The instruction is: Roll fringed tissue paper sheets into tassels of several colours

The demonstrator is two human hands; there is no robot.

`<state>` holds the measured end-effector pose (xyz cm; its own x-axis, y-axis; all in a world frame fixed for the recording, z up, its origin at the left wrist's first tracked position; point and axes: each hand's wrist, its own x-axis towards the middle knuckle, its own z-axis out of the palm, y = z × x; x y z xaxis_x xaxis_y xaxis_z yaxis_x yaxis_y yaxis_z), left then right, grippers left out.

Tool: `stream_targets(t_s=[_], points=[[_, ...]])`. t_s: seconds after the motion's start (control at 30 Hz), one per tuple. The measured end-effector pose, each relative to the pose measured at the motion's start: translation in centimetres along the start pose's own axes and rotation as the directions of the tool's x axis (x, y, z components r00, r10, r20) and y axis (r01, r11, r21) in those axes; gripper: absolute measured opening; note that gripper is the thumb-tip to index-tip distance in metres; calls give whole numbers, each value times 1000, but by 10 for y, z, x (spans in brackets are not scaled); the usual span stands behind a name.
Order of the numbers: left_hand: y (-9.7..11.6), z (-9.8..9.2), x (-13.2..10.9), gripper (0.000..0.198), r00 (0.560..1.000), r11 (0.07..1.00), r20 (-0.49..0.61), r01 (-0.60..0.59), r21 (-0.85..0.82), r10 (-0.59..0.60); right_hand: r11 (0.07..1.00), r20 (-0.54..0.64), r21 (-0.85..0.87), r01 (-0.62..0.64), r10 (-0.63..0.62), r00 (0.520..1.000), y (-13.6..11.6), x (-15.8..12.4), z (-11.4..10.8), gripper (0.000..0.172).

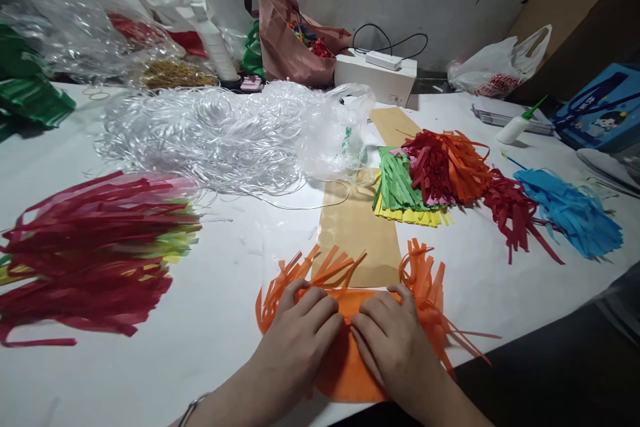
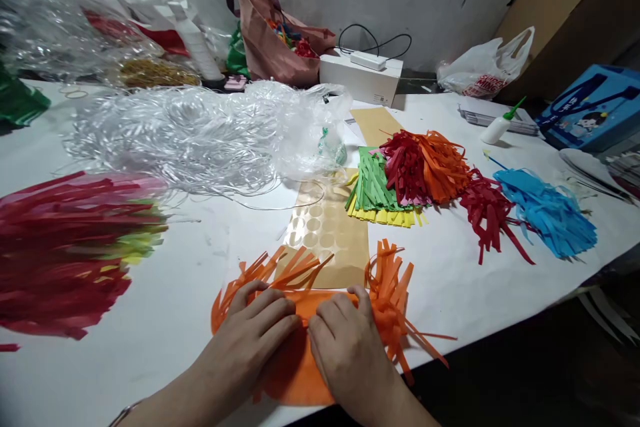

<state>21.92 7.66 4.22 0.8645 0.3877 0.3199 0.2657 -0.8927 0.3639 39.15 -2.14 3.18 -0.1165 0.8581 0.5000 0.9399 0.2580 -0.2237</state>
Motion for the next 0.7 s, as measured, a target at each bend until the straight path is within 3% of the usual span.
stream_targets(t_s=[0.17,0.3,0.53,0.7], points=[[-3,5,-3,14,997,997,41,-61,45,59,995,84,-49,85,-80,993,2,-5,0,31],[-4,5,-5,9,996,995,48,-78,57,75,998,68,-19,68,-66,995,12,-18,-7,30],[1,-1,-6,11,999,997,-32,29,-70,-31,997,-29,1,-76,76,997,25,-39,-19,31],[7,0,2,23,988,988,-15,154,-6,-154,976,-36,-51,-211,209,977,15,-30,-14,22]])
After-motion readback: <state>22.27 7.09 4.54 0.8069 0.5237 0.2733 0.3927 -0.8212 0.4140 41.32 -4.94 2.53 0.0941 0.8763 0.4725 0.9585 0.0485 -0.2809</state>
